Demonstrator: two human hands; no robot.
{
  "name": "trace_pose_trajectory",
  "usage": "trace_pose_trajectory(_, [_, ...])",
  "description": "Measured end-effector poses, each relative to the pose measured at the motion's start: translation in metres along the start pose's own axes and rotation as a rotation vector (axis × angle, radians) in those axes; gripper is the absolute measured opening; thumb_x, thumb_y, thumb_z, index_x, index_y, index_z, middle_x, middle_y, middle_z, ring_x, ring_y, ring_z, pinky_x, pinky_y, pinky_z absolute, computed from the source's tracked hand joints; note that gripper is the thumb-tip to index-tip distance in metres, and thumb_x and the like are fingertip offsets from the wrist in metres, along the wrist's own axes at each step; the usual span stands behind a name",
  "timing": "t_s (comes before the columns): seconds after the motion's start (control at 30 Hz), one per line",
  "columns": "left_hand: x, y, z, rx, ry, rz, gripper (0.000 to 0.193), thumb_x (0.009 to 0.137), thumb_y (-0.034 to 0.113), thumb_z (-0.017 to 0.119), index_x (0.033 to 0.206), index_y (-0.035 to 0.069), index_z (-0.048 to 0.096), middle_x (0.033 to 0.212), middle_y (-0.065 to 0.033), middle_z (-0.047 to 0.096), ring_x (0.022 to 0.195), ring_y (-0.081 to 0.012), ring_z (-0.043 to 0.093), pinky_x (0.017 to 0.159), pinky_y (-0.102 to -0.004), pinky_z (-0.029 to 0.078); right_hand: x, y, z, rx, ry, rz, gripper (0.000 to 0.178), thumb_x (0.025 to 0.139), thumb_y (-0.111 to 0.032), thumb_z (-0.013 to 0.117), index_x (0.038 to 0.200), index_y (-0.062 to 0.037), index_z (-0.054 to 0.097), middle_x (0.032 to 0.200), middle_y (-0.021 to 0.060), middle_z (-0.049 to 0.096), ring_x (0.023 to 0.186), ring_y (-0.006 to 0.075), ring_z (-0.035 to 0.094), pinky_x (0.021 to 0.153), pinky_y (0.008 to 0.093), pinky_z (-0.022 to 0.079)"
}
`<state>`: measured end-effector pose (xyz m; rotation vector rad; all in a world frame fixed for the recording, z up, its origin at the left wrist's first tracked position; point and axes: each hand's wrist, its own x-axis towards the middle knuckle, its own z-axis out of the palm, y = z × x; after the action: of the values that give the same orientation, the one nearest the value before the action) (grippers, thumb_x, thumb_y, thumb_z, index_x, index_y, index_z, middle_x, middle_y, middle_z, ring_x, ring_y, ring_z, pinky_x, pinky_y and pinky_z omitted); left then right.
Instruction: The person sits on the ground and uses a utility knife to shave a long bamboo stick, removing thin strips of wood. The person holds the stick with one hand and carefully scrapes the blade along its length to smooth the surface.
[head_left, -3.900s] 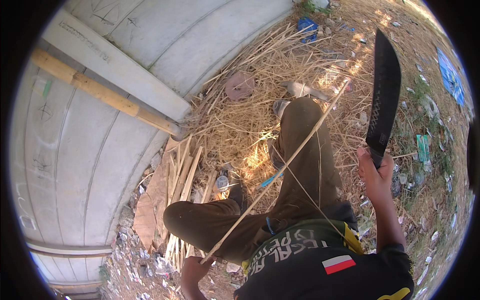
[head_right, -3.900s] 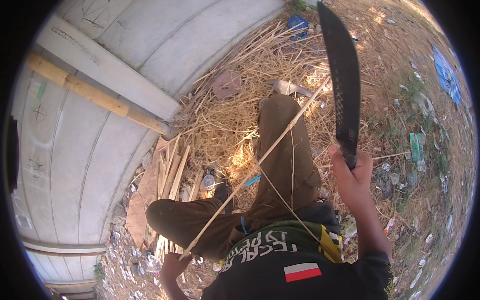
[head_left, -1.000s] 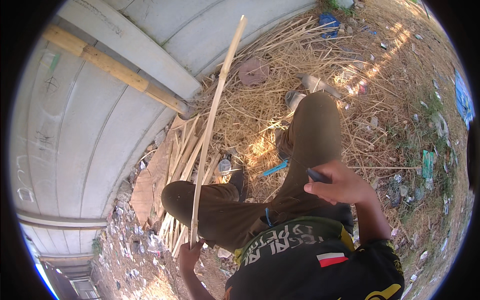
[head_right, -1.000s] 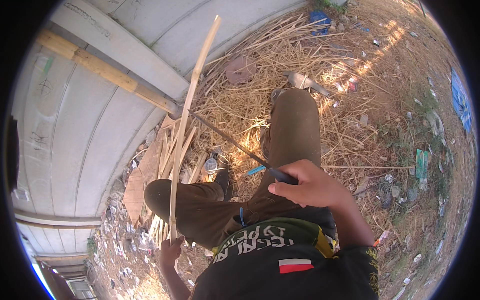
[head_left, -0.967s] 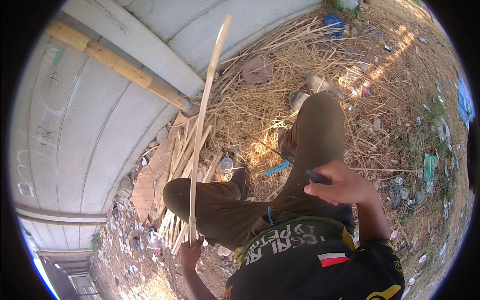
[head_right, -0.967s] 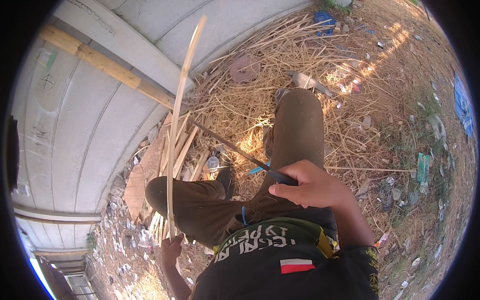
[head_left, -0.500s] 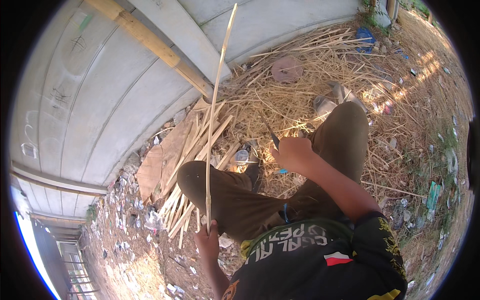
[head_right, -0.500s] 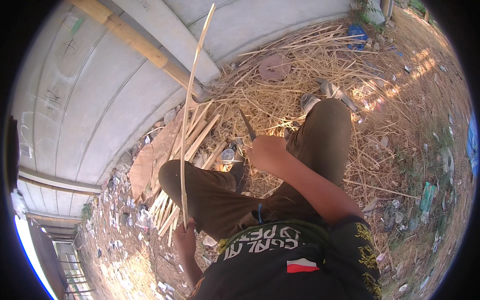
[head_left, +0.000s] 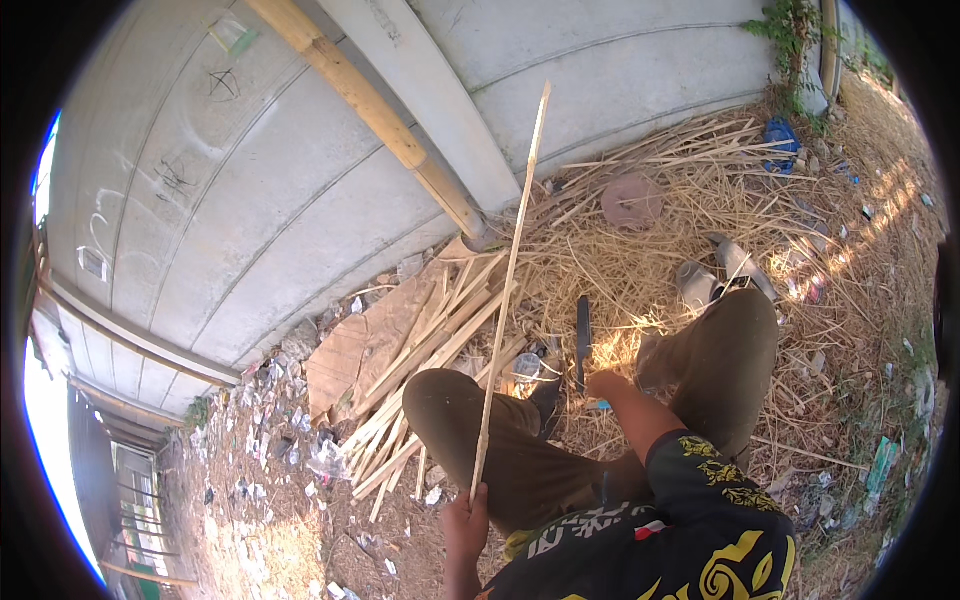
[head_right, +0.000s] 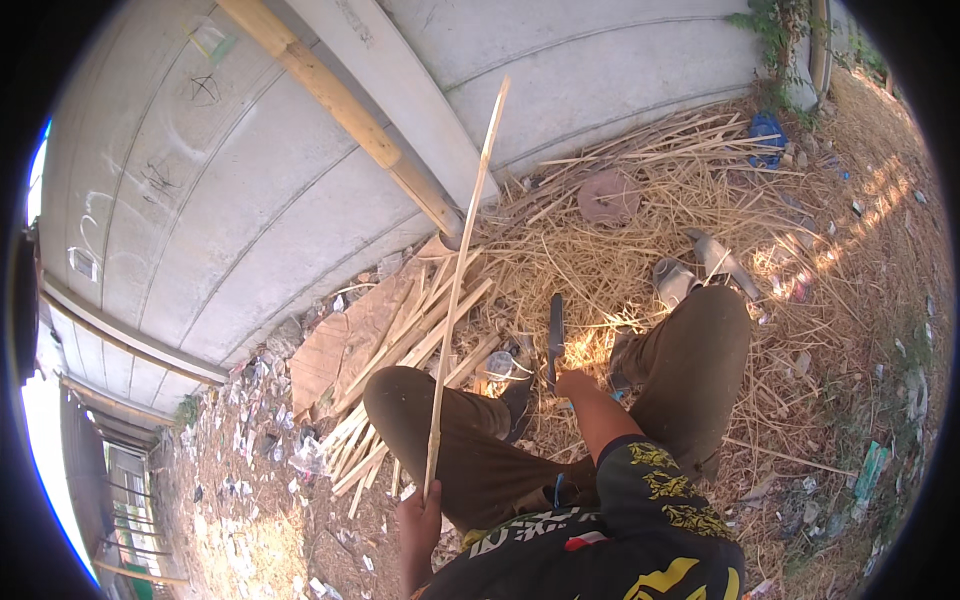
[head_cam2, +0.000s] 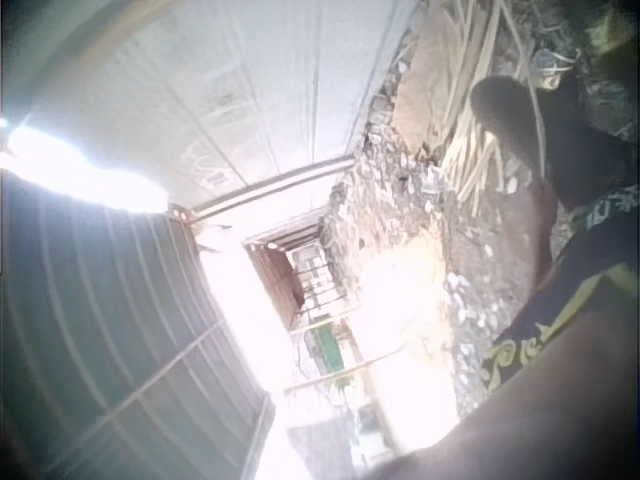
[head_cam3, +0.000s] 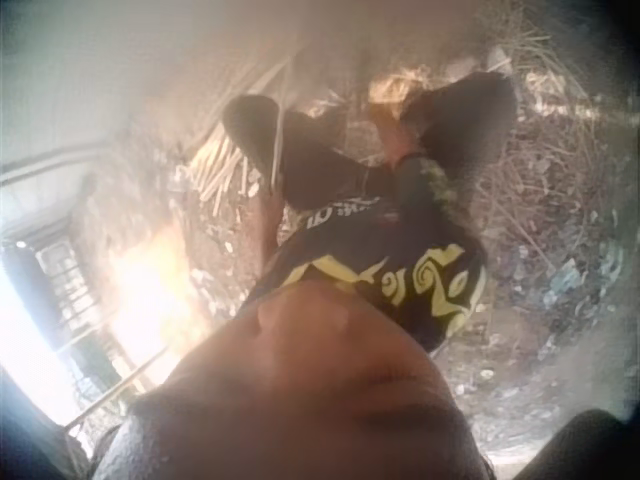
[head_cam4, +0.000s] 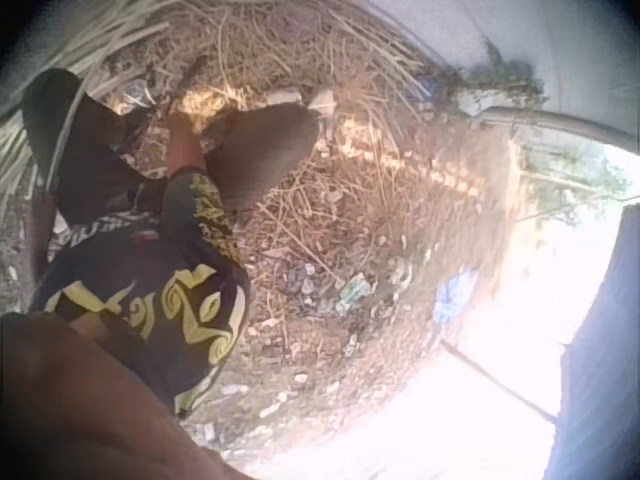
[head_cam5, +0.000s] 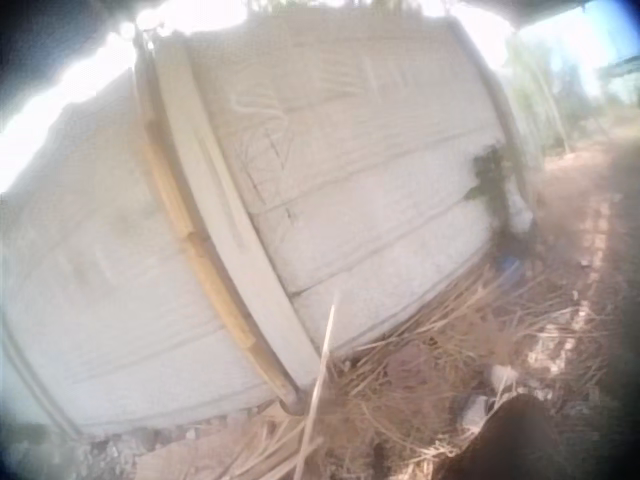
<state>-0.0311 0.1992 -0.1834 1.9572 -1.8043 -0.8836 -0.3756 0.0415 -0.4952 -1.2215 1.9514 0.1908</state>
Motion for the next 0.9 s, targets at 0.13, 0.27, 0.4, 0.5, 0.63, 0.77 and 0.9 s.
trace_pose_trajectory(0.13, [-0.023,-0.044,-0.004,-0.133,0.064,-0.116,0.047,0.102,0.037,0.062,0.078,-0.004,0.064,0.054,-0.0032,0.048,0.056,-0.0085,0.044,0.052,-0.0356,0.037,-0.049,-0.038,0.062,-0.480,-0.202,0.070,0.044,0.092,-0.035,0.067,0.128,-0.0105,0.071,0.131,0.0124,0.068,0.119,0.0364,0.065,0.091,0.0584,0.052])
trace_pose_trajectory(0.27, [-0.004,-0.042,-0.002,-0.195,0.028,-0.077,0.050,0.102,0.036,0.063,0.070,-0.002,0.062,0.052,0.0001,0.047,0.055,-0.0067,0.043,0.050,-0.0326,0.036,0.007,-0.008,0.077,-0.479,-0.080,-0.053,0.039,0.091,-0.034,0.070,0.123,-0.0117,0.073,0.123,0.0097,0.072,0.111,0.0341,0.070,0.084,0.0588,0.053])
trace_pose_trajectory(0.4, [-0.012,-0.041,-0.006,-0.319,0.002,-0.168,0.050,0.101,0.035,0.064,0.065,0.001,0.060,0.052,0.0033,0.047,0.054,-0.0044,0.044,0.048,-0.0287,0.034,-0.010,-0.002,0.075,-0.460,-0.098,-0.096,0.037,0.094,-0.032,0.066,0.124,-0.0121,0.073,0.124,0.0104,0.072,0.114,0.0354,0.068,0.085,0.0600,0.052])
trace_pose_trajectory(0.5, [-0.010,-0.036,-0.011,-0.321,-0.038,-0.190,0.050,0.101,0.035,0.065,0.064,0.002,0.060,0.054,0.0040,0.049,0.054,-0.0039,0.046,0.048,-0.0274,0.034,-0.017,0.002,0.068,-0.296,-0.119,-0.037,0.036,0.096,-0.030,0.062,0.125,-0.0130,0.073,0.125,0.0115,0.071,0.115,0.0367,0.068,0.085,0.0615,0.052])
trace_pose_trajectory(0.63, [-0.010,-0.040,-0.015,-0.314,-0.065,-0.169,0.050,0.101,0.036,0.064,0.065,0.001,0.060,0.055,0.0025,0.051,0.054,-0.0052,0.047,0.049,-0.0282,0.035,-0.031,-0.009,0.057,-0.219,-0.119,-0.156,0.034,0.091,-0.029,0.065,0.115,-0.0077,0.075,0.113,0.0182,0.072,0.102,0.0349,0.070,0.079,0.0575,0.055])
trace_pose_trajectory(0.77, [0.001,-0.041,-0.008,-0.236,-0.050,-0.103,0.051,0.101,0.037,0.063,0.069,-0.002,0.062,0.055,0.0000,0.052,0.055,-0.0079,0.049,0.050,-0.0311,0.038,-0.004,-0.007,0.033,-0.165,-0.258,-0.288,0.036,0.086,-0.031,0.069,0.103,-0.0010,0.075,0.101,0.0213,0.072,0.085,0.0314,0.071,0.072,0.0488,0.056])
trace_pose_trajectory(0.9, [-0.009,-0.031,-0.010,-0.198,0.012,-0.083,0.049,0.101,0.037,0.063,0.073,-0.003,0.064,0.055,-0.0029,0.053,0.056,-0.0083,0.049,0.051,-0.0334,0.039,-0.019,-0.043,0.002,0.397,-0.025,-0.332,0.038,0.078,-0.034,0.073,0.084,0.0038,0.068,0.077,0.0166,0.066,0.065,0.0276,0.066,0.059,0.0436,0.052])
